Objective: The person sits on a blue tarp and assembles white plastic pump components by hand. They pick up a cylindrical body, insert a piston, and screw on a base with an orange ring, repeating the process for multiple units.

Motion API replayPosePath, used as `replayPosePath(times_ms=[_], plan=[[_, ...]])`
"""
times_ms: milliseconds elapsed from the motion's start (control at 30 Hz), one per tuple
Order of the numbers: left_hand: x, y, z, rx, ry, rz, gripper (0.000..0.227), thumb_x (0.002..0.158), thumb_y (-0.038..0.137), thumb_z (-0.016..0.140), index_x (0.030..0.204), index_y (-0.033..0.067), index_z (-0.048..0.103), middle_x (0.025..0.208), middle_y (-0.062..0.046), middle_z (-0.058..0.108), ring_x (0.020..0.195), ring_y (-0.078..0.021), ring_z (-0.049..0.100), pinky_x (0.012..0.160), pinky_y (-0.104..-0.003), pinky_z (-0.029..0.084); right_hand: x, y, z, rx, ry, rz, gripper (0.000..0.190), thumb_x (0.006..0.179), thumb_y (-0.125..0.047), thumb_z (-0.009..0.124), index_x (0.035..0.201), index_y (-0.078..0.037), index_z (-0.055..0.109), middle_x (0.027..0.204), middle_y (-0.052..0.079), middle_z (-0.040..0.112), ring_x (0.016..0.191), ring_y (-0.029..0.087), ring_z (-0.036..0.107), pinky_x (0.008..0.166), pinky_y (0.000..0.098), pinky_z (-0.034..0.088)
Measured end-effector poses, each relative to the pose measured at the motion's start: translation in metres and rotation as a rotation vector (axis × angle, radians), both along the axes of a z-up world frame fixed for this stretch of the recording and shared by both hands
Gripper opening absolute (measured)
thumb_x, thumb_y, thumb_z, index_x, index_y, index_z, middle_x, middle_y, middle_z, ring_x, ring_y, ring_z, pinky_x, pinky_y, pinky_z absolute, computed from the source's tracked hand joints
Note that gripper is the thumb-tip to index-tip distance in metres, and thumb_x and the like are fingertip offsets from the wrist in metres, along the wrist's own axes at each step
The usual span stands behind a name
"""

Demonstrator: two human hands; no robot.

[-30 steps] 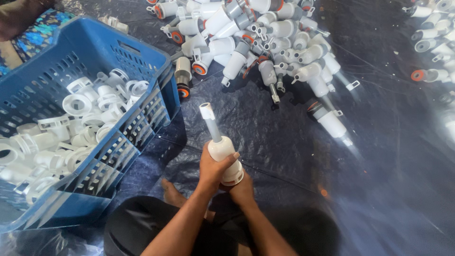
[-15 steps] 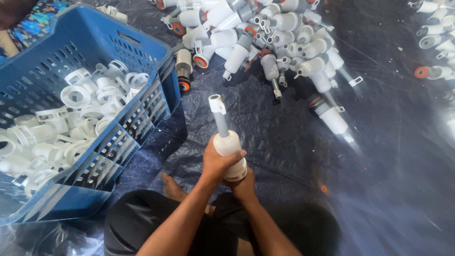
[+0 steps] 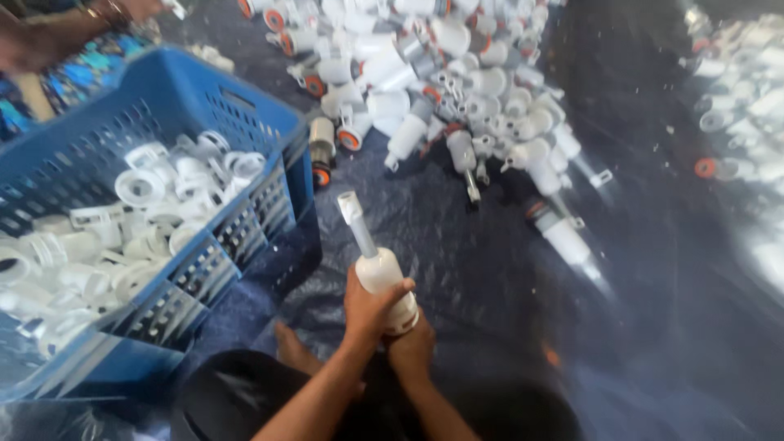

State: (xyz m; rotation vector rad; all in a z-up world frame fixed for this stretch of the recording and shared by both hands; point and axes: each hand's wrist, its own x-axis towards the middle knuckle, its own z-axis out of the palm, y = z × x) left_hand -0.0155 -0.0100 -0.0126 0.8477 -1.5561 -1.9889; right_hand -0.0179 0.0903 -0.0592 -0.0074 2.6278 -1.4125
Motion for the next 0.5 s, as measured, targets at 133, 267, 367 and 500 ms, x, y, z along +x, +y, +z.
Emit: replayPosePath(times_ms=[133,267,367,500], plan=[[-0.006,0.0,-0.001,0.045,0.101,-0.082,0.074,0.061,0.019,0.094,0.125,0.0057,0.059,0.104,-0.008,0.071,0.092,-0.0186,0.071,0.083,-0.036,0.059,-0.008,-0.001,-0.001,-0.058,0.123,0.034,0.064,0.062,-0.024,0.094,0.118,-0.01,0.067,0.105,0.013,0.078,0.1,0.027,0.075,0.081,0.04,0.058],[-0.012,0.001,0.004,-0.02,0.234,-0.106,0.072,0.062,0.013,0.093,0.124,0.005,0.056,0.102,-0.008,0.069,0.092,-0.0187,0.069,0.083,-0.036,0.059,-0.018,0.002,0.002,-0.166,0.058,0.079,0.067,0.067,-0.023,0.092,0.126,-0.012,0.064,0.111,0.012,0.077,0.105,0.025,0.073,0.083,0.0394,0.057],[-0.001,0.001,-0.009,0.015,0.267,-0.134,0.07,0.068,0.015,0.091,0.127,0.0043,0.054,0.105,-0.008,0.067,0.094,-0.0179,0.067,0.083,-0.035,0.058,-0.006,0.009,-0.011,-0.234,0.01,0.088,0.06,0.067,-0.022,0.091,0.12,-0.008,0.067,0.108,0.012,0.08,0.101,0.024,0.077,0.081,0.0382,0.06],[-0.005,-0.006,-0.006,0.037,0.16,-0.135,0.071,0.067,0.016,0.09,0.127,0.0042,0.054,0.105,-0.008,0.068,0.094,-0.0183,0.069,0.083,-0.035,0.059,-0.019,0.01,-0.012,-0.12,-0.107,0.209,0.059,0.065,-0.02,0.092,0.118,-0.007,0.069,0.107,0.012,0.08,0.098,0.023,0.077,0.079,0.0384,0.06]])
